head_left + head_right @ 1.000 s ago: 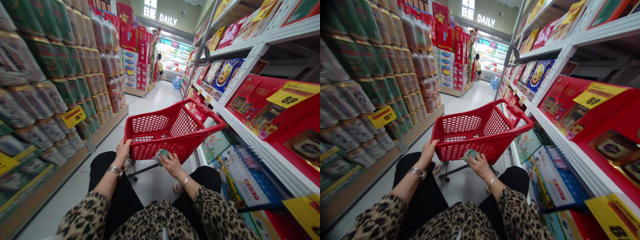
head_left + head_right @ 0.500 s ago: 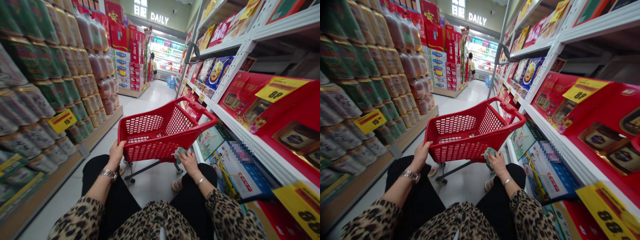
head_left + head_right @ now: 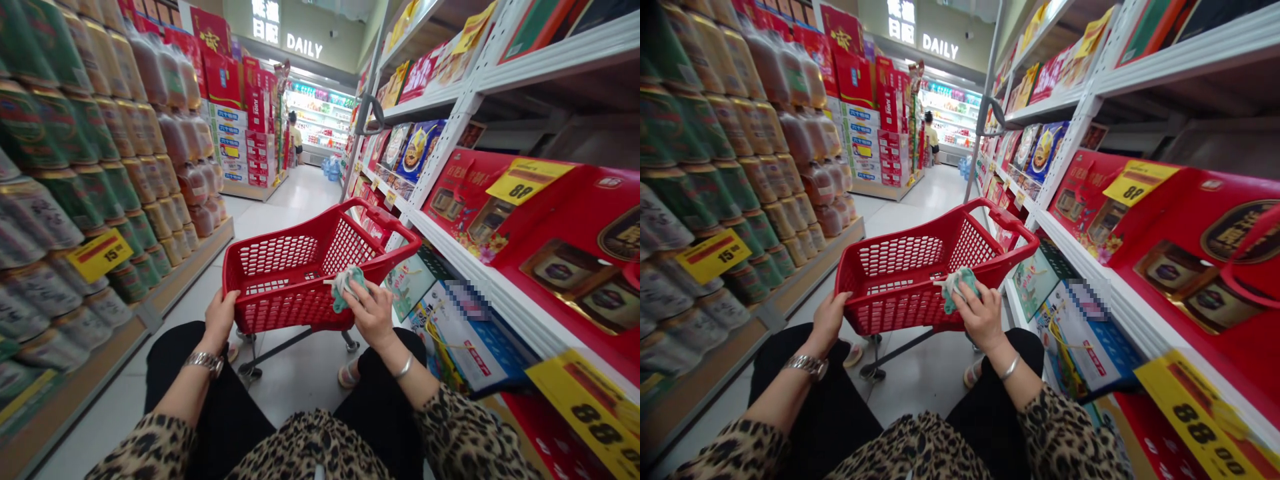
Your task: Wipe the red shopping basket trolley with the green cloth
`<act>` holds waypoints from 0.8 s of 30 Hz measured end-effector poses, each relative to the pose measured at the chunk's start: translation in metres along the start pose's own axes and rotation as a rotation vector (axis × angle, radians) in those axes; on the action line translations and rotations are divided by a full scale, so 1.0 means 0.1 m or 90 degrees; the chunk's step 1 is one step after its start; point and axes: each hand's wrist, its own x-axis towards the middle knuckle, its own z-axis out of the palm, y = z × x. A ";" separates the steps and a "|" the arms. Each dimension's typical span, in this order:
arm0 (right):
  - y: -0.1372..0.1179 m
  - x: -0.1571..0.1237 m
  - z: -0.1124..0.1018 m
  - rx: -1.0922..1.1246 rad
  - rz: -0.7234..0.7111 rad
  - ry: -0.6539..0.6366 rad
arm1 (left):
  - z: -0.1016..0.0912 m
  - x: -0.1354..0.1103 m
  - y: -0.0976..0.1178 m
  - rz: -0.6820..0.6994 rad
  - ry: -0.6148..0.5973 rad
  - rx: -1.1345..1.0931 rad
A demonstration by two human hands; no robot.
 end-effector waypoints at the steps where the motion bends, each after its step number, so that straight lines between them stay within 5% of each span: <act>1: -0.05 0.13 0.03 0.001 0.004 -0.003 | -0.01 0.00 0.01 0.001 -0.003 0.000; 5: -0.13 0.45 0.26 -0.003 0.020 -0.021 | -0.04 -0.02 0.04 0.000 -0.016 0.005; 10: 0.02 0.43 0.43 -0.002 0.006 -0.089 | -0.06 0.00 0.04 0.000 -0.011 0.006; 15: 0.37 0.33 0.29 -0.044 -0.008 -0.110 | -0.04 0.02 0.05 0.006 -0.014 0.019; 24: 1.20 0.46 -0.10 -0.166 0.146 -0.229 | 0.04 0.17 0.04 0.024 -0.022 -0.002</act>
